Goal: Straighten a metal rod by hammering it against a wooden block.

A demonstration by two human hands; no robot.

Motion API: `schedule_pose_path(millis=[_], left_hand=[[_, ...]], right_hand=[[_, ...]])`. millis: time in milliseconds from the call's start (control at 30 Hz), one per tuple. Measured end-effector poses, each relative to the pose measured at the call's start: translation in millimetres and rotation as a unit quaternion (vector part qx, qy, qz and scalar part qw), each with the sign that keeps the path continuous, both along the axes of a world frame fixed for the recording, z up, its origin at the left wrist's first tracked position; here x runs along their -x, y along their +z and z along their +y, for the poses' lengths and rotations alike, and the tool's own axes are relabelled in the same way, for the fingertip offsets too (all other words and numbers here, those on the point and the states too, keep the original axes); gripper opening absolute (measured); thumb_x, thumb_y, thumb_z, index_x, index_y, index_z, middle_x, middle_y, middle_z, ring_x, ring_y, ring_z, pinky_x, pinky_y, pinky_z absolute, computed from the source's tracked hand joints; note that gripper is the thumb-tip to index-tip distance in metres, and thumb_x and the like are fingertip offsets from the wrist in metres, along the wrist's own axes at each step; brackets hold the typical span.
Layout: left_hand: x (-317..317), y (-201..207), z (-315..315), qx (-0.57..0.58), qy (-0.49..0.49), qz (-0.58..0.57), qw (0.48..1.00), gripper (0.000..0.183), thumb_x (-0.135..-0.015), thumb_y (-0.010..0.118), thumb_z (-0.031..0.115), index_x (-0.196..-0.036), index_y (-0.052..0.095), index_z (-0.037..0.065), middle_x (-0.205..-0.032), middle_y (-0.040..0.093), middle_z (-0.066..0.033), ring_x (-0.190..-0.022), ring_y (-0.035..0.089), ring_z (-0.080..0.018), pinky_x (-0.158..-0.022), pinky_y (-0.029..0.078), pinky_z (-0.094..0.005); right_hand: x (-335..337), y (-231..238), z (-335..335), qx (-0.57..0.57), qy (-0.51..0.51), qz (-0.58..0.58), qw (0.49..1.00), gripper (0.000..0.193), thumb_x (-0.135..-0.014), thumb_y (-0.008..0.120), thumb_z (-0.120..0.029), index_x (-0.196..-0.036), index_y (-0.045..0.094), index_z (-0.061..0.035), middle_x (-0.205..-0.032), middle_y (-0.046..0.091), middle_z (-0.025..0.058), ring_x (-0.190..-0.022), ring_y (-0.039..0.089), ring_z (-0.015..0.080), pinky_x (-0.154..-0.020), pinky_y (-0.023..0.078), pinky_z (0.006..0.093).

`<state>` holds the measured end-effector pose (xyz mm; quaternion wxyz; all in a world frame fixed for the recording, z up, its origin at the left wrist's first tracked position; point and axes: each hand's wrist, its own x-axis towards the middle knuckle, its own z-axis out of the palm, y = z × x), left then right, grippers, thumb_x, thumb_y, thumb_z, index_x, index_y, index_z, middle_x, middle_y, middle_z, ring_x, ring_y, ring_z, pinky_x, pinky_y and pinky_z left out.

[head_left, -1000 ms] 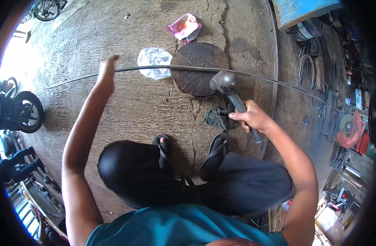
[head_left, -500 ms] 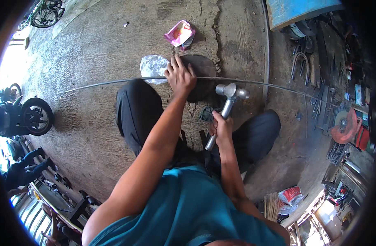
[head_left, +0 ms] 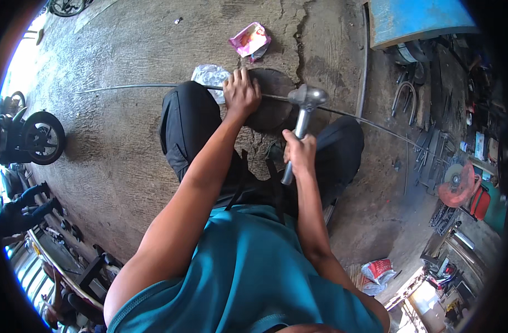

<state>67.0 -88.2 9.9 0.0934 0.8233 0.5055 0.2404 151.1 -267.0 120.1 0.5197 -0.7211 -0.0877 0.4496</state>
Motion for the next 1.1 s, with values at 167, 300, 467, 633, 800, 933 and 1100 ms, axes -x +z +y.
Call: schedule_pose_path(millis=[167,300,467,633,800,933,1100], left_hand=[[1,-5,-2,-0.017,-0.003,-0.022,1.000,0.037,-0.089,0.056,0.026,-0.113,0.056,-0.002,-0.093,0.062,-0.0193,-0.083,0.063,-0.0358,-0.076,0.044,-0.0480],[2,-11,0,-0.011,-0.010,-0.034,0.999,0.037,-0.093,0.052,0.027,-0.115,0.055,-0.003,-0.093,0.063,-0.0194,-0.082,0.063,-0.0360,-0.076,0.043,-0.0485],[1,-10,-1,-0.002,-0.009,-0.016,1.000,0.052,-0.097,0.045,0.037,-0.128,0.049,-0.005,-0.119,0.059,-0.0230,-0.113,0.056,-0.0366,-0.099,0.037,-0.0515],[3,-8,-4,0.023,-0.018,-0.032,0.999,0.058,-0.093,0.051,0.035,-0.129,0.049,-0.010,-0.129,0.055,-0.0271,-0.123,0.051,-0.0397,-0.107,0.032,-0.0548],[4,-16,-1,-0.001,-0.021,-0.018,1.000,0.051,-0.092,0.052,0.028,-0.128,0.049,-0.008,-0.123,0.058,-0.0269,-0.114,0.057,-0.0367,-0.100,0.039,-0.0532],[2,-20,2,0.014,-0.023,-0.023,0.999,0.050,-0.093,0.051,0.029,-0.127,0.050,-0.008,-0.121,0.059,-0.0264,-0.116,0.057,-0.0357,-0.102,0.038,-0.0512],[2,-15,2,-0.039,-0.022,-0.019,0.999,0.049,-0.093,0.051,0.027,-0.126,0.050,-0.009,-0.121,0.059,-0.0258,-0.117,0.055,-0.0363,-0.103,0.037,-0.0500]], right_hand=[[-18,80,8,-0.107,-0.019,-0.074,0.991,0.023,-0.087,0.069,-0.017,-0.076,0.053,-0.0044,-0.050,0.047,-0.0003,-0.037,0.043,0.0076,-0.035,0.034,0.0246],[-32,87,13,-0.232,-0.043,-0.185,0.954,0.024,-0.094,0.059,-0.009,-0.073,0.048,-0.0063,-0.047,0.045,-0.0005,-0.036,0.042,0.0068,-0.036,0.033,0.0236],[-1,-18,6,0.231,0.112,-0.221,0.941,0.043,-0.085,0.070,-0.030,-0.067,0.056,0.0051,-0.057,0.059,0.0132,-0.058,0.063,0.0248,-0.057,0.045,0.0429],[-4,-6,-4,-0.003,-0.007,0.028,1.000,0.026,-0.085,0.069,-0.013,-0.069,0.051,-0.0040,-0.048,0.047,0.0021,-0.034,0.044,0.0117,-0.034,0.035,0.0290],[-21,132,33,-0.215,-0.011,-0.170,0.961,0.018,-0.090,0.064,-0.009,-0.079,0.050,-0.0061,-0.050,0.044,-0.0005,-0.036,0.042,0.0086,-0.035,0.034,0.0248],[-38,135,45,-0.368,-0.011,-0.226,0.902,0.022,-0.095,0.055,-0.007,-0.077,0.042,-0.0095,-0.052,0.041,-0.0011,-0.039,0.039,0.0082,-0.042,0.037,0.0239],[7,-22,2,0.241,0.068,-0.101,0.963,0.028,-0.084,0.069,-0.017,-0.066,0.054,-0.0022,-0.053,0.054,0.0049,-0.047,0.056,0.0152,-0.044,0.041,0.0322]])
